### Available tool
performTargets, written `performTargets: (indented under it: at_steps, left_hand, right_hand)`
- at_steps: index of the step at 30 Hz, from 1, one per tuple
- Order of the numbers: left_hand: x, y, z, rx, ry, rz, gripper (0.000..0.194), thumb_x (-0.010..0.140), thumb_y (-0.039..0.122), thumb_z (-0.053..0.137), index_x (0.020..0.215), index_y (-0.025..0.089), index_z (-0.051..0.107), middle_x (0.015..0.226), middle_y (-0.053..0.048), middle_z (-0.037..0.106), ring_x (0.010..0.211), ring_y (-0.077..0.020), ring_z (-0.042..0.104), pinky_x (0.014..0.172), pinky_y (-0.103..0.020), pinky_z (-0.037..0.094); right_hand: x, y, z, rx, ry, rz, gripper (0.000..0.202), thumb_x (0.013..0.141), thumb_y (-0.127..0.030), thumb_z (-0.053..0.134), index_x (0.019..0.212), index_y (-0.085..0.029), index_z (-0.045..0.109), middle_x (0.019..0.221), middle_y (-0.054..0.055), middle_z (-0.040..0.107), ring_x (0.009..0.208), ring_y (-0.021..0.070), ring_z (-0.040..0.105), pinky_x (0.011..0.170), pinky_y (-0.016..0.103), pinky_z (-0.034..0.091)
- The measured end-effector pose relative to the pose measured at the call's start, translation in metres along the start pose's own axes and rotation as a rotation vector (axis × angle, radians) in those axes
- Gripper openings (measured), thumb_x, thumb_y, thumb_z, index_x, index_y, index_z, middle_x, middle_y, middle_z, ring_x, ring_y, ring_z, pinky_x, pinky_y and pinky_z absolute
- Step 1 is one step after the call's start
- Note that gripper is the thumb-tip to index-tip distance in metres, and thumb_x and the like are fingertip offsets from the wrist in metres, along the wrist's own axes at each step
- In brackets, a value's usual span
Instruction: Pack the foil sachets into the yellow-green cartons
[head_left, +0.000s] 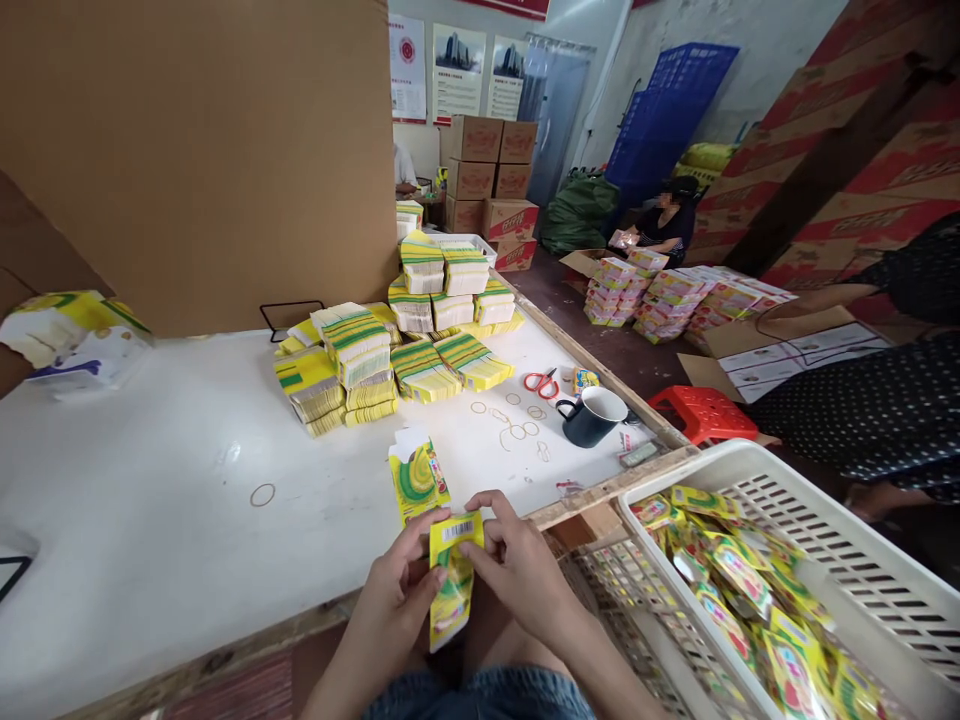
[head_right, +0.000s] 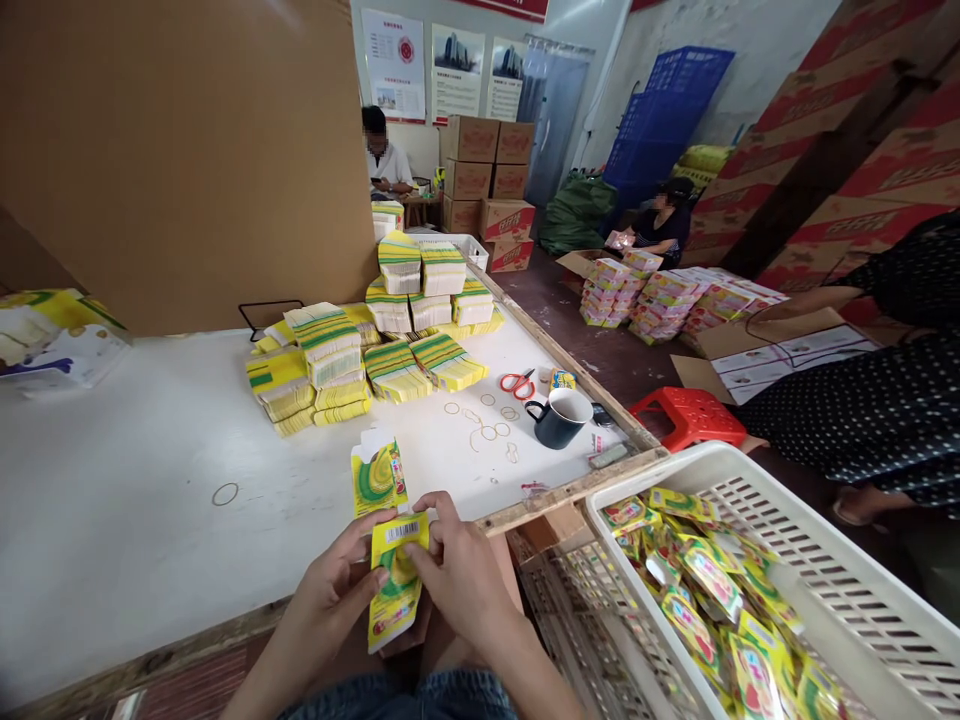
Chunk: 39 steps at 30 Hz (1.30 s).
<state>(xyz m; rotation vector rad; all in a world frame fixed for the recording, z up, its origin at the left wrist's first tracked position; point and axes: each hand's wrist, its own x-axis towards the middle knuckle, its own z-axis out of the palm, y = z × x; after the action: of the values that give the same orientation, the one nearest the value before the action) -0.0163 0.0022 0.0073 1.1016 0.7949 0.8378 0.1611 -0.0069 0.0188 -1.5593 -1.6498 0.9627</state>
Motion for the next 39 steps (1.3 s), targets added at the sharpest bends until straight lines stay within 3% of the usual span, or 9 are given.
performTargets:
  at_steps: [5,8,11,14,17,21,24,27,39]
  left_hand:
    - [0.0,0.006,0.003,-0.102,0.001,-0.049,0.045,0.08,0.024,0.069,0.121,0.026,0.05,0.114,-0.008,0.072,0.095,-0.0273,0.071,0.079,-0.037,0.056]
    - [0.001,0.004,0.009,-0.034,-0.021,-0.036,0.047,0.083,0.025,0.065,0.126,0.025,0.048,0.119,-0.01,0.069,0.1,-0.0293,0.07,0.079,-0.038,0.057]
    - [0.007,0.001,0.005,0.279,0.011,0.063,0.057,0.086,0.026,0.06,0.139,0.026,0.04,0.137,-0.012,0.058,0.125,-0.03,0.055,0.101,-0.045,0.046]
    - [0.018,-0.001,-0.015,0.757,0.176,0.167,0.066,0.08,0.022,0.063,0.142,0.025,0.04,0.152,-0.01,0.04,0.142,-0.0301,0.031,0.116,-0.05,0.026]
    - [0.03,-0.004,-0.038,1.051,0.197,0.173,0.047,0.078,0.023,0.062,0.125,0.018,0.059,0.148,-0.013,0.045,0.139,-0.0329,0.036,0.113,-0.052,0.03]
    - [0.035,-0.009,-0.045,1.111,0.193,0.178,0.031,0.087,0.027,0.049,0.112,0.018,0.064,0.137,-0.015,0.058,0.128,-0.0303,0.052,0.106,-0.05,0.042]
    - [0.031,-0.013,-0.037,1.066,0.178,0.184,0.033,0.086,0.028,0.051,0.116,0.019,0.062,0.14,-0.014,0.055,0.132,-0.0289,0.047,0.109,-0.048,0.039]
    - [0.027,-0.017,-0.034,0.99,0.196,0.174,0.034,0.086,0.026,0.05,0.118,0.018,0.058,0.14,-0.013,0.055,0.135,-0.0278,0.045,0.111,-0.047,0.036]
    - [0.027,-0.03,-0.046,0.78,0.286,0.21,0.027,0.089,0.031,0.051,0.114,0.022,0.053,0.125,-0.011,0.064,0.119,-0.0251,0.059,0.1,-0.042,0.047]
  right_hand:
    - [-0.004,0.003,0.006,0.107,0.0,-0.087,0.028,0.089,-0.026,0.055,0.117,-0.021,0.054,0.058,-0.007,0.048,0.053,0.0135,0.048,0.052,0.022,0.035]
    - [-0.007,0.005,0.0,0.117,0.061,-0.148,0.026,0.092,-0.031,0.054,0.115,-0.023,0.061,0.088,0.003,0.066,0.069,0.0155,0.059,0.062,0.024,0.045]
    - [-0.016,0.012,-0.034,-0.006,0.189,-0.164,0.023,0.092,-0.031,0.051,0.11,-0.026,0.066,0.101,0.006,0.068,0.083,0.0188,0.063,0.071,0.028,0.048]
    - [-0.03,0.024,-0.088,-0.449,0.618,-0.159,0.028,0.086,-0.043,0.058,0.101,-0.025,0.072,0.098,0.01,0.064,0.094,0.0285,0.058,0.086,0.043,0.043]
    - [-0.036,0.035,-0.113,-0.609,0.702,-0.145,0.039,0.082,-0.051,0.06,0.107,-0.023,0.07,0.105,0.012,0.061,0.104,0.0339,0.054,0.095,0.053,0.036]
    - [-0.009,0.037,-0.053,-0.326,0.484,-0.105,0.024,0.087,-0.038,0.058,0.1,-0.023,0.07,0.1,0.01,0.065,0.097,0.0284,0.058,0.087,0.044,0.046]
    - [0.03,0.03,0.016,-0.181,0.374,-0.017,0.036,0.083,-0.03,0.063,0.117,-0.018,0.066,0.109,0.014,0.066,0.101,0.0306,0.058,0.088,0.045,0.047]
    - [0.057,0.019,0.056,-0.116,0.314,-0.012,0.041,0.078,-0.019,0.066,0.119,-0.019,0.066,0.11,0.013,0.067,0.101,0.0317,0.058,0.09,0.046,0.046]
    - [0.064,0.014,0.067,0.075,0.382,-0.002,0.032,0.07,-0.003,0.052,0.097,-0.016,0.065,0.098,0.01,0.063,0.097,0.0275,0.053,0.088,0.043,0.044]
